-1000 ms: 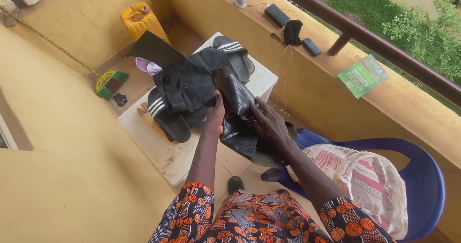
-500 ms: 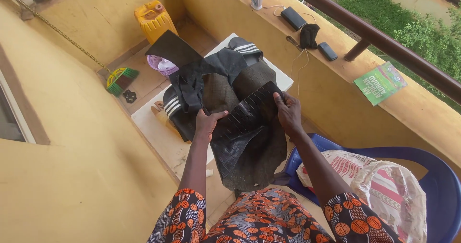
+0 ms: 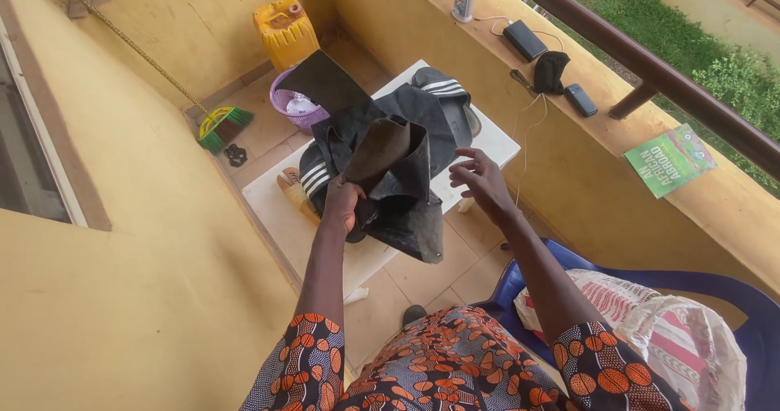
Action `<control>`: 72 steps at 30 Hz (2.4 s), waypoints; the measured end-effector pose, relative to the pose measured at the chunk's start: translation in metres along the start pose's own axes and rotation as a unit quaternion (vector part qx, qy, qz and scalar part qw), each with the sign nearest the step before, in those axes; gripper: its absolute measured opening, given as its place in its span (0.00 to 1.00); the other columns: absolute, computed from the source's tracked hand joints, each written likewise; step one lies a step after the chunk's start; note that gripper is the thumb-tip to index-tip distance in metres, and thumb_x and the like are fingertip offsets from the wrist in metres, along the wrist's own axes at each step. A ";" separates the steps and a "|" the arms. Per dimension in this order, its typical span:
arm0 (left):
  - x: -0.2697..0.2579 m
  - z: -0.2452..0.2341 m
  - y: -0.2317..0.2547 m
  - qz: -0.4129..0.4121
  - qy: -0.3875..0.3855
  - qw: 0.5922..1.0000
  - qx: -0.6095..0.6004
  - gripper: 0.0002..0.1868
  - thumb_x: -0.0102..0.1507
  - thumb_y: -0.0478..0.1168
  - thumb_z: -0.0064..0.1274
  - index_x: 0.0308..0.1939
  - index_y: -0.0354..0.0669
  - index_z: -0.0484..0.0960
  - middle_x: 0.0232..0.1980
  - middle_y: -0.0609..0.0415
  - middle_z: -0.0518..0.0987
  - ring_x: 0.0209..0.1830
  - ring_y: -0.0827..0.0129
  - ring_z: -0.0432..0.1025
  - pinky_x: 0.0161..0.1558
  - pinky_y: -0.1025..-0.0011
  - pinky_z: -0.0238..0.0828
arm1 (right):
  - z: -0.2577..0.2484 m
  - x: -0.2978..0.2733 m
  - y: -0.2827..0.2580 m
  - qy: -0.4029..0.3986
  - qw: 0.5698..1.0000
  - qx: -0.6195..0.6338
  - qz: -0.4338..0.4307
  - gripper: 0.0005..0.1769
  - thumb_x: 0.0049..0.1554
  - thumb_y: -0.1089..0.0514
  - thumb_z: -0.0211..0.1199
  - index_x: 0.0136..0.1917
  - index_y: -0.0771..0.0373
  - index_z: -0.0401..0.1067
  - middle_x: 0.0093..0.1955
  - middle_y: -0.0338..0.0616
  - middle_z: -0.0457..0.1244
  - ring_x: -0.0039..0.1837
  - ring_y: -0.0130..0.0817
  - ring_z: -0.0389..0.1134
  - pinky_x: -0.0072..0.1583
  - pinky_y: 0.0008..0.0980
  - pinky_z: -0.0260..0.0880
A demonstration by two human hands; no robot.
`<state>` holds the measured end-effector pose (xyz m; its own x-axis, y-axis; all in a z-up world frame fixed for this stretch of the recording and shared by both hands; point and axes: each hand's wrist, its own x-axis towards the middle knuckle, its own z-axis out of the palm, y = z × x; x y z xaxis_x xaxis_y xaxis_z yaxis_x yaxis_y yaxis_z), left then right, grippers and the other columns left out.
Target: Sorting and inspecting pieces of black material and various sandals on a balcony table
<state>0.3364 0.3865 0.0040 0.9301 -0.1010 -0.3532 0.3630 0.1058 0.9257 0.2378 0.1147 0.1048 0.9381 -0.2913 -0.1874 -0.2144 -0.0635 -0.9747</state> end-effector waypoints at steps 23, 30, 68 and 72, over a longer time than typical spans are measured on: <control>0.062 -0.059 0.014 -0.031 0.107 0.971 0.209 0.23 0.73 0.49 0.45 0.71 0.50 0.74 0.59 0.41 0.80 0.62 0.40 0.71 0.57 0.40 0.68 | -0.009 0.136 -0.017 0.023 0.955 0.267 0.128 0.28 0.57 0.40 0.74 0.45 0.68 0.70 0.35 0.48 0.63 0.38 0.41 0.72 0.43 0.43 0.79; 0.072 -0.070 -0.015 -0.060 0.119 0.957 0.258 0.37 0.71 0.60 0.48 0.78 0.45 0.66 0.71 0.40 0.74 0.71 0.43 0.67 0.69 0.46 0.64 | -0.025 0.233 0.018 -0.010 0.981 0.164 0.099 0.33 0.57 0.32 0.73 0.44 0.66 0.72 0.34 0.46 0.65 0.35 0.36 0.72 0.40 0.41 0.80; 0.045 -0.050 0.067 0.030 -0.038 0.997 -0.060 0.29 0.71 0.47 0.53 0.76 0.48 0.67 0.68 0.50 0.75 0.58 0.66 0.75 0.62 0.60 0.74 | -0.035 0.308 -0.028 0.039 0.999 0.007 0.017 0.06 0.57 0.59 0.65 0.50 0.53 0.79 0.41 0.42 0.65 0.50 0.38 0.69 0.54 0.37 0.65; 0.035 -0.022 0.089 -0.008 -0.034 0.999 0.014 0.40 0.59 0.61 0.51 0.73 0.51 0.69 0.72 0.49 0.76 0.68 0.55 0.73 0.70 0.49 0.61 | -0.058 0.316 -0.164 0.056 0.996 0.006 -0.068 0.06 0.57 0.63 0.66 0.44 0.52 0.79 0.41 0.35 0.71 0.43 0.28 0.72 0.49 0.33 0.79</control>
<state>0.4022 0.4146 0.0710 0.9177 -0.1693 -0.3593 0.3755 0.0752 0.9237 0.5532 -0.0225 0.2131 0.9219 -0.3855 -0.0396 -0.0834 -0.0975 -0.9917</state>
